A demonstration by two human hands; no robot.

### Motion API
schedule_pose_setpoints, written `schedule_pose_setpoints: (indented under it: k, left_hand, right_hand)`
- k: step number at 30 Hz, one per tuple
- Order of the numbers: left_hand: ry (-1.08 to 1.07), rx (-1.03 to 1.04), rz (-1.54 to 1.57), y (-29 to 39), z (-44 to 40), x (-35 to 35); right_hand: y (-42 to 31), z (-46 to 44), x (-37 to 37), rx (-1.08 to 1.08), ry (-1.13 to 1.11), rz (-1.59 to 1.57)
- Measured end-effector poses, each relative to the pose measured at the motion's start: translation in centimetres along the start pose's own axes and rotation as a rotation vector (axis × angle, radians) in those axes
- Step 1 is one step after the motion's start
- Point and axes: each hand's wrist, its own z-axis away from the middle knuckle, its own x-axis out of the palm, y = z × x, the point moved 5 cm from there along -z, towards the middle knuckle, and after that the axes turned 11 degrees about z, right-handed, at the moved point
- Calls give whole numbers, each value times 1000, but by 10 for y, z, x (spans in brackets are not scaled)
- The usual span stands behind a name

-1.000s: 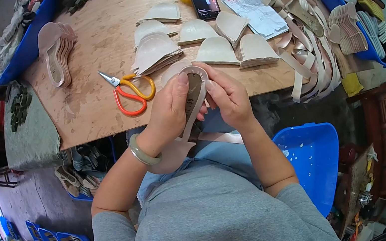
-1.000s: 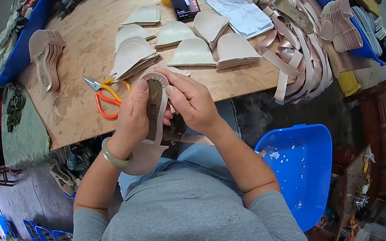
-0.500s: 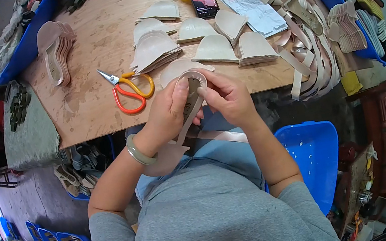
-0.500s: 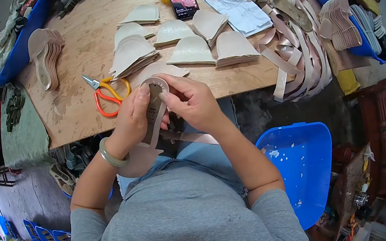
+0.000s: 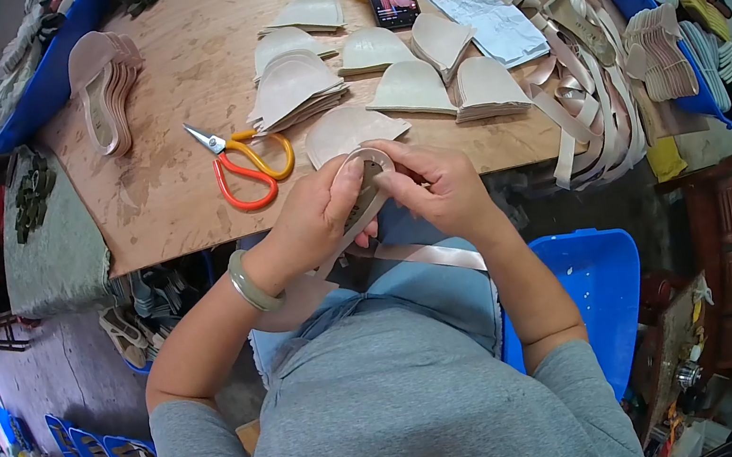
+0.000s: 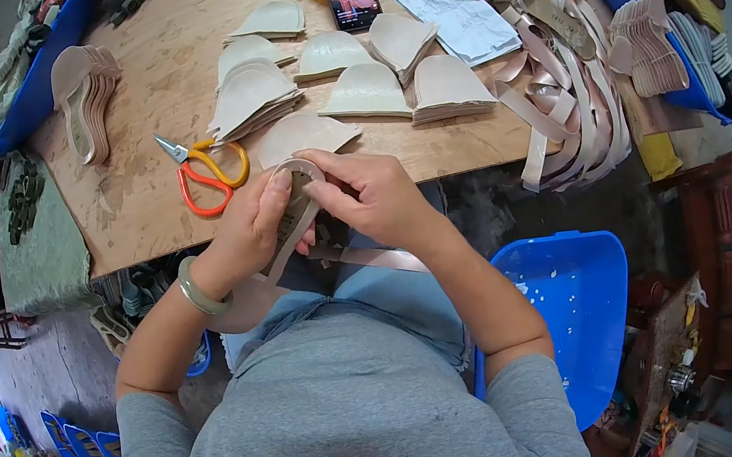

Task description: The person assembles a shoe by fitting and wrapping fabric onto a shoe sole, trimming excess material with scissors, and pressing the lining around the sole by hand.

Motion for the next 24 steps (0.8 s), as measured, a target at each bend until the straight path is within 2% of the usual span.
schedule_pose_setpoints:
  k: [2, 6, 7, 11, 12, 16, 17, 21, 24]
  left_hand:
    - [-3, 7, 7, 1, 0, -1]
    - [-68, -62, -38, 6, 2, 1]
    - [-69, -62, -40, 6, 2, 1]
    - [-66, -75, -47, 2, 3, 1]
    - [-68, -75, -46, 2, 3, 2]
    - [-84, -72, -67, 6, 6, 3]
    - [-83, -73, -67, 5, 6, 2]
    - [-81, -80, -93, -1, 3, -1]
    - [-81, -24, -57, -1, 6, 0]
  right_hand:
    - [2, 0, -3, 25, -49, -10]
    - [17, 1, -2, 284, -153, -225]
    - [17, 2, 0, 283, -152, -226]
    - [2, 1, 5, -69, 47, 142]
    - [2, 1, 3, -67, 48, 143]
    - [16, -1, -4, 275, -250, -277]
    - [16, 0, -1, 276, -252, -278]
    - [5, -2, 4, -88, 3, 184]
    - [7, 1, 3, -21, -68, 62]
